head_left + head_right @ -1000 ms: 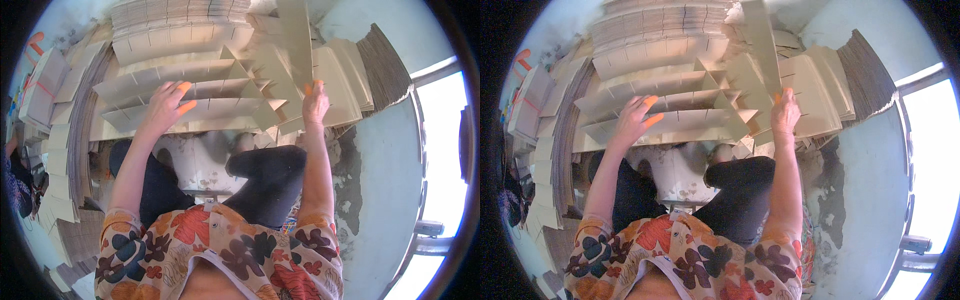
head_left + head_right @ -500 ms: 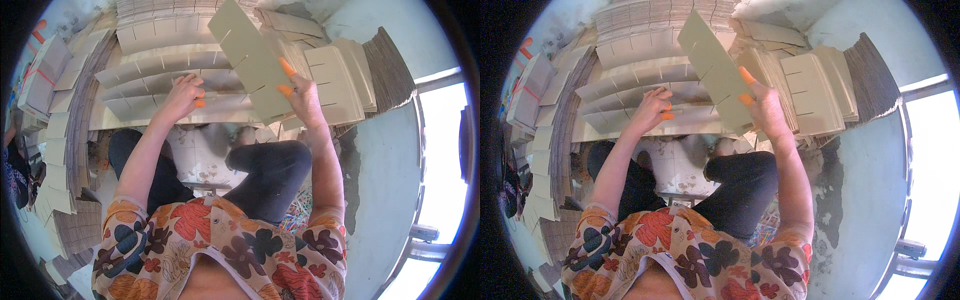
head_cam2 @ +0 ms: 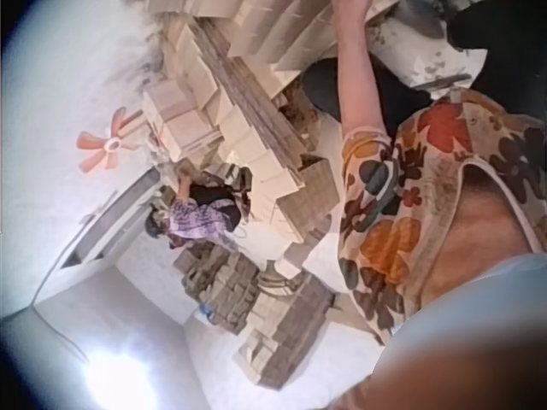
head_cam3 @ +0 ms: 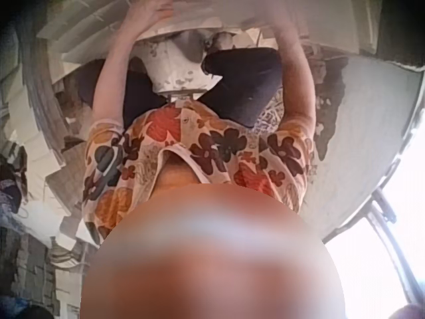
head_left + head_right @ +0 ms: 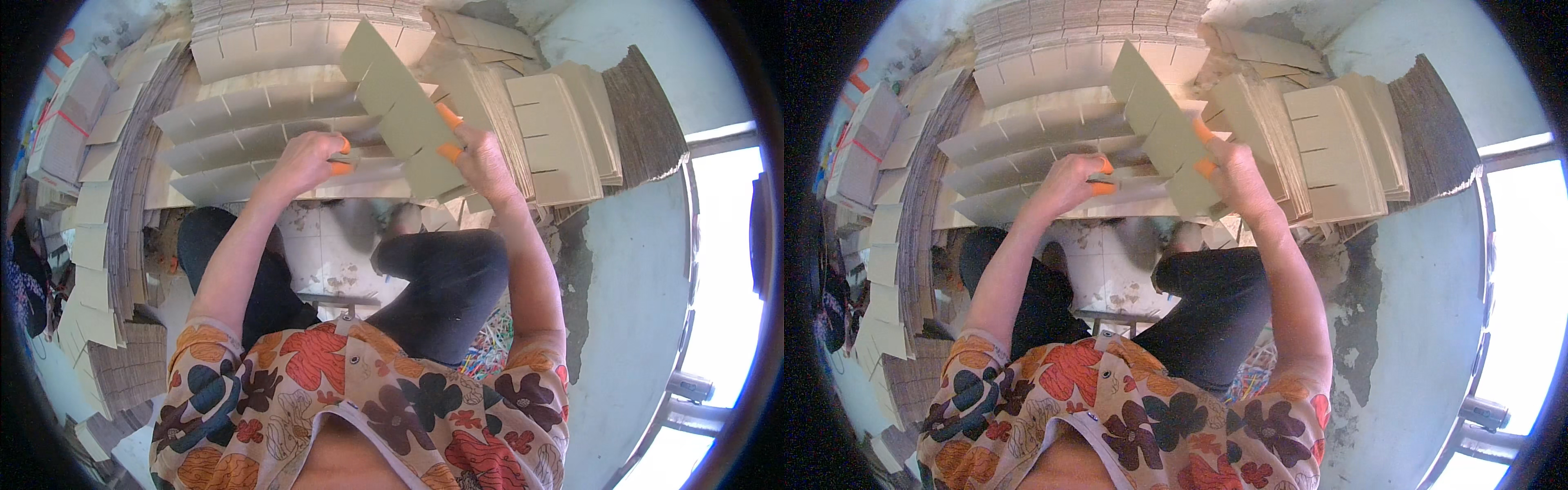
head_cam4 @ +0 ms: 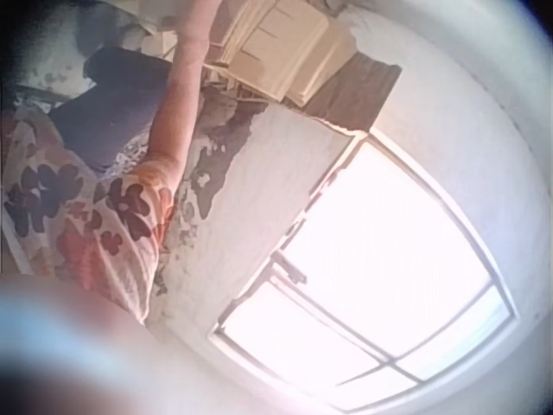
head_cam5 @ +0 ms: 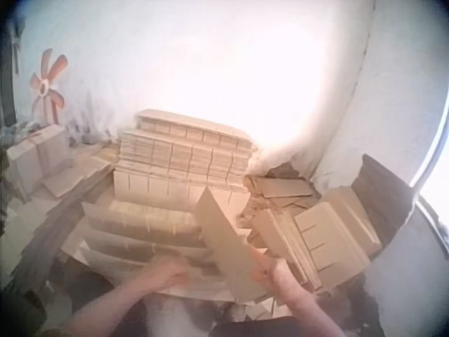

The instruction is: The person repeatedly picks up flat cardboard sheets, folds them along pre-scored lines into box-like dividers, and stacks them on a nearby pile. The process is continuous and repetitive, with no tools used.

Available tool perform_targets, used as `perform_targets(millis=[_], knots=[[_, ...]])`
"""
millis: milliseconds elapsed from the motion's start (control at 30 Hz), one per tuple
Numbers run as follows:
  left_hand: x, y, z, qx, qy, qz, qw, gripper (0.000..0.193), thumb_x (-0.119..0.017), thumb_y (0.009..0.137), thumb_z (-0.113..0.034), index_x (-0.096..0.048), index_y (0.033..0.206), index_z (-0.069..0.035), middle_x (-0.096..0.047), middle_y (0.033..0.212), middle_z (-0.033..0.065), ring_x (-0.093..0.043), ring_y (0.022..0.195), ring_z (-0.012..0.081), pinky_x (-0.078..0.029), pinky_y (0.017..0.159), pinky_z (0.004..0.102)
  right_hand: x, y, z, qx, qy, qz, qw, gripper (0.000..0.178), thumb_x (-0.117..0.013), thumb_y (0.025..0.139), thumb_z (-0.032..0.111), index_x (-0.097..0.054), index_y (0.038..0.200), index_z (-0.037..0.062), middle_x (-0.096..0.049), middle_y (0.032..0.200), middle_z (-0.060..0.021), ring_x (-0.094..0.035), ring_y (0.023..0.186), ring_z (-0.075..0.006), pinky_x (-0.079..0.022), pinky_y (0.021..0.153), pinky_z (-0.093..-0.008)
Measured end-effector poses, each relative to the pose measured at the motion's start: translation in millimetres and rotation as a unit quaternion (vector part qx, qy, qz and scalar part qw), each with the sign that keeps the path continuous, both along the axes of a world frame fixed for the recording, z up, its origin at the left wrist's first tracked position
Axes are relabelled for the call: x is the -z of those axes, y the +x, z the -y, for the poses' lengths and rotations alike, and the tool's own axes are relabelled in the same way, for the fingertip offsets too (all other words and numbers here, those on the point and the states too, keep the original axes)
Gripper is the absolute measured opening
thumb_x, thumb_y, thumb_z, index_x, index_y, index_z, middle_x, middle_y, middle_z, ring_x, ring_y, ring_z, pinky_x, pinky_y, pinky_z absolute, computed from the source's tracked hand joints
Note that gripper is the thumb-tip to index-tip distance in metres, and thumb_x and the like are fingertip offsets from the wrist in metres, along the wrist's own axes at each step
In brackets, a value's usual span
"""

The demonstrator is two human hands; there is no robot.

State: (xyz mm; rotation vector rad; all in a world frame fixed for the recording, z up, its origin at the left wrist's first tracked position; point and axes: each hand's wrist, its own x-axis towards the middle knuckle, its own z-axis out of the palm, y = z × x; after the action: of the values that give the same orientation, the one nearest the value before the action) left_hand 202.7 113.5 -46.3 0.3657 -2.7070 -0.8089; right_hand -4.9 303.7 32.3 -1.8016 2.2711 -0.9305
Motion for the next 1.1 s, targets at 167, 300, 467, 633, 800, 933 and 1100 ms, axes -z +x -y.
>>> perform_targets(millis=[167,300,467,633,800,933,1100], knots=[[18.2,-10.2,-3.5,0.014,-0.011,0.005,1.0,0.023,-0.071,0.077,-0.027,-0.063,0.079,-0.006,-0.064,0.081,0.0135,-0.062,0.076,0.035,-0.049,0.064,0.0435,30.3,-7.2,14.1,-0.055,0.049,0.004,0.997,0.056,-0.07,0.074,0.001,-0.054,0.127,0.0044,-0.065,0.095,-0.024,-0.066,0.086,-0.0344,-0.051,0.077,-0.036],[12.2,-16.8,-8.3,-0.012,0.002,0.044,0.999,0.02,-0.071,0.077,-0.026,-0.063,0.079,-0.008,-0.063,0.076,0.0145,-0.062,0.074,0.0347,-0.049,0.063,0.0435,53.5,5.9,23.6,-0.035,0.188,-0.039,0.981,0.043,-0.067,0.074,0.005,-0.06,0.117,0.0037,-0.066,0.089,-0.0207,-0.063,0.081,-0.0385,-0.052,0.075,-0.0403],[3.4,-14.0,-12.7,-0.03,-0.016,0.067,0.997,0.021,-0.072,0.077,-0.027,-0.066,0.084,-0.008,-0.065,0.08,0.0142,-0.063,0.077,0.0336,-0.05,0.065,0.0422,46.8,10.5,8.6,-0.039,0.134,-0.16,0.977,0.031,-0.062,0.079,0.015,-0.057,0.107,0.0019,-0.065,0.079,-0.0203,-0.064,0.076,-0.0365,-0.052,0.066,-0.0433],[-4.4,6.0,-15.2,-0.06,-0.013,-0.094,0.994,0.028,-0.075,0.075,-0.025,-0.067,0.092,-0.004,-0.067,0.091,0.0144,-0.065,0.083,0.0324,-0.051,0.071,0.0395,52.0,-72.8,-37.6,0.27,0.017,-0.327,0.905,0.029,-0.067,0.079,0.022,-0.055,0.098,0.0046,-0.062,0.09,-0.0153,-0.061,0.081,-0.0326,-0.051,0.067,-0.0442],[-3.9,20.2,-12.0,-0.101,-0.012,-0.102,0.99,0.03,-0.077,0.074,-0.023,-0.067,0.092,-0.002,-0.067,0.092,0.0151,-0.065,0.082,0.0321,-0.051,0.072,0.0396,86.6,-94.8,-71.7,0.277,0.127,-0.323,0.896,0.036,-0.073,0.075,0.019,-0.054,0.102,0.0058,-0.06,0.094,-0.0152,-0.06,0.086,-0.0331,-0.051,0.071,-0.0444],[-6.3,24.8,-10.3,-0.112,-0.027,-0.088,0.989,0.03,-0.077,0.073,-0.023,-0.066,0.092,-0.002,-0.067,0.09,0.0147,-0.064,0.081,0.0324,-0.05,0.071,0.0401,97.2,-115.7,-76.8,0.277,0.138,-0.263,0.914,0.037,-0.072,0.076,0.02,-0.052,0.103,0.0059,-0.061,0.093,-0.0171,-0.061,0.089,-0.0358,-0.05,0.073,-0.0466],[-7.1,33.4,-9.2,-0.112,-0.06,-0.114,0.985,0.027,-0.075,0.074,-0.022,-0.066,0.089,-0.001,-0.066,0.086,0.0146,-0.062,0.078,0.0334,-0.048,0.069,0.0423,79.2,-114.5,-75.4,0.39,0.062,-0.19,0.899,0.031,-0.068,0.081,0.021,-0.051,0.103,0.0061,-0.065,0.089,-0.0192,-0.064,0.082,-0.0381,-0.05,0.069,-0.0486]])
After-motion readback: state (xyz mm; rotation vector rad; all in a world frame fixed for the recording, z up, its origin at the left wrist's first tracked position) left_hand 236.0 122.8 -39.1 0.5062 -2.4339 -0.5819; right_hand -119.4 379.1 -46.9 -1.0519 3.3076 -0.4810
